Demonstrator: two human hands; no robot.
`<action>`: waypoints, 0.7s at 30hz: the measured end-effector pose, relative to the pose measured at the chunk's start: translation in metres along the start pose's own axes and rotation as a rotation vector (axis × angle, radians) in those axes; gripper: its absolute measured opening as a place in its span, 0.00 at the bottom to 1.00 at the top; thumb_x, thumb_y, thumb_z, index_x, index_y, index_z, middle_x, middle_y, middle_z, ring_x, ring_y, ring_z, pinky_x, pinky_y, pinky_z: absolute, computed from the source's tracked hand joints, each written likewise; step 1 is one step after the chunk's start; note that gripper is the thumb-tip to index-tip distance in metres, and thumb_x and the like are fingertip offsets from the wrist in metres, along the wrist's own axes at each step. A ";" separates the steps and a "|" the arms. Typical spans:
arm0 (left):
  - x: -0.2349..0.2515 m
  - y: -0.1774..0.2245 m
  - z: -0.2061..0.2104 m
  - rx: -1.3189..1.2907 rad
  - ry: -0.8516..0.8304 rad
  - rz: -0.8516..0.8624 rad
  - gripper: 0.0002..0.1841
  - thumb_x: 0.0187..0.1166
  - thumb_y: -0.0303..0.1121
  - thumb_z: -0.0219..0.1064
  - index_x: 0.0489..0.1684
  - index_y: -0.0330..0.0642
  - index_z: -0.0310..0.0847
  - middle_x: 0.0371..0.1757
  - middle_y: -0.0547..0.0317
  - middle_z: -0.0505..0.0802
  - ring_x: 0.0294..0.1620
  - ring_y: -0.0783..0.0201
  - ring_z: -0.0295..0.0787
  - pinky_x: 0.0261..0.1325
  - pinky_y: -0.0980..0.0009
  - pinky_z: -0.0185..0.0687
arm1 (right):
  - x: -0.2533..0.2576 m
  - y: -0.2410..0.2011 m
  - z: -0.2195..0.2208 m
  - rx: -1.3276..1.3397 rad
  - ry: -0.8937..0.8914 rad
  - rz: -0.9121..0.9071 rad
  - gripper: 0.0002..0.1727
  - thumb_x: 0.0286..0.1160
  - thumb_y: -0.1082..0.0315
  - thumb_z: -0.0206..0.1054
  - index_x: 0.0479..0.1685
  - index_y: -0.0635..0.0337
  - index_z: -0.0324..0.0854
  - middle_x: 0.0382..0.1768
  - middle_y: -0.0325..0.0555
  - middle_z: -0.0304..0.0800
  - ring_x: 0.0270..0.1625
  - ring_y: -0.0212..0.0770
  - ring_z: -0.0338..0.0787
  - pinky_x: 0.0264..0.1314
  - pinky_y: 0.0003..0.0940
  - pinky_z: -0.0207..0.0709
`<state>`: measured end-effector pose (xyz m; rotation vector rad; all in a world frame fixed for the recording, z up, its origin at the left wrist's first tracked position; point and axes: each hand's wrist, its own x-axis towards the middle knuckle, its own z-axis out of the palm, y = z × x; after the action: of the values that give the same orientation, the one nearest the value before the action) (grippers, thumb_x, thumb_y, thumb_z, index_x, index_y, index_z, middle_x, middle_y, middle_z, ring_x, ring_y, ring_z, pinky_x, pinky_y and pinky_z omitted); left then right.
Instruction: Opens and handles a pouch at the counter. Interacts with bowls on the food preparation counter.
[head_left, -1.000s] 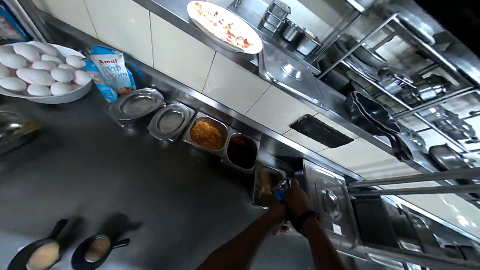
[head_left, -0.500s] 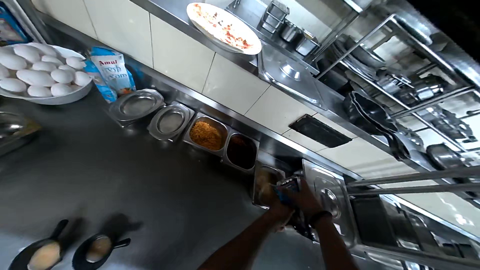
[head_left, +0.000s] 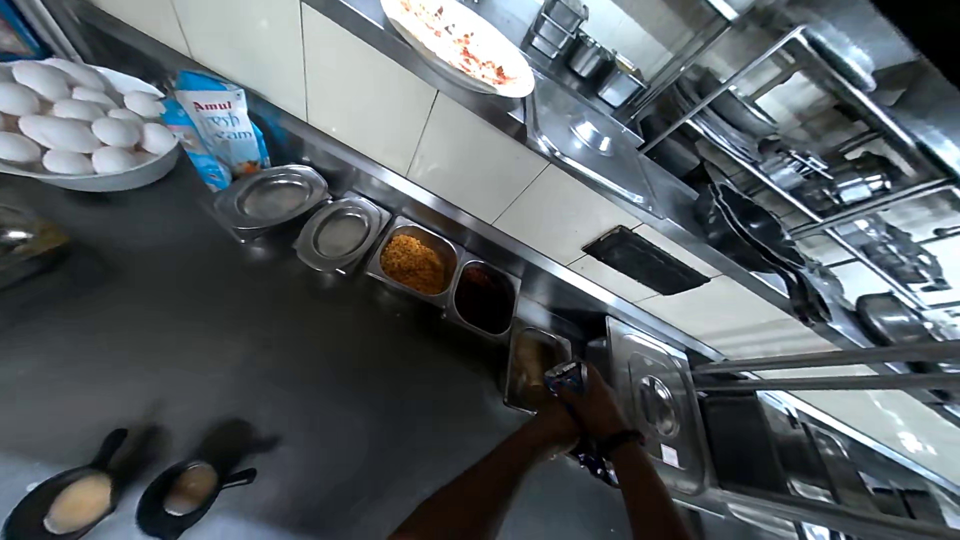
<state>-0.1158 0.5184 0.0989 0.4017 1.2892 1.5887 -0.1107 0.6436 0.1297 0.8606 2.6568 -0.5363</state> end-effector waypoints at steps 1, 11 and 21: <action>-0.010 0.011 -0.001 0.015 -0.008 -0.042 0.20 0.88 0.32 0.59 0.74 0.30 0.74 0.67 0.40 0.85 0.64 0.55 0.84 0.70 0.57 0.78 | 0.000 0.002 0.003 -0.009 0.009 -0.008 0.41 0.70 0.54 0.77 0.82 0.62 0.69 0.66 0.61 0.87 0.70 0.55 0.87 0.76 0.56 0.76; -0.093 0.115 0.002 0.105 0.037 -0.335 0.22 0.93 0.33 0.49 0.82 0.34 0.66 0.70 0.38 0.82 0.57 0.52 0.83 0.61 0.59 0.76 | -0.002 -0.001 0.010 -0.183 0.028 0.019 0.27 0.85 0.55 0.64 0.75 0.62 0.78 0.62 0.62 0.90 0.68 0.58 0.88 0.74 0.59 0.76; -0.083 0.099 0.003 0.037 0.057 -0.339 0.23 0.93 0.33 0.50 0.84 0.35 0.64 0.75 0.36 0.80 0.67 0.48 0.81 0.68 0.54 0.74 | -0.007 -0.004 0.013 -0.203 0.126 0.019 0.25 0.83 0.58 0.64 0.76 0.58 0.79 0.60 0.60 0.92 0.65 0.59 0.90 0.69 0.61 0.79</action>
<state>-0.1252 0.4580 0.2128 0.1504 1.3515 1.3001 -0.1054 0.6314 0.1221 0.8830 2.7522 -0.2083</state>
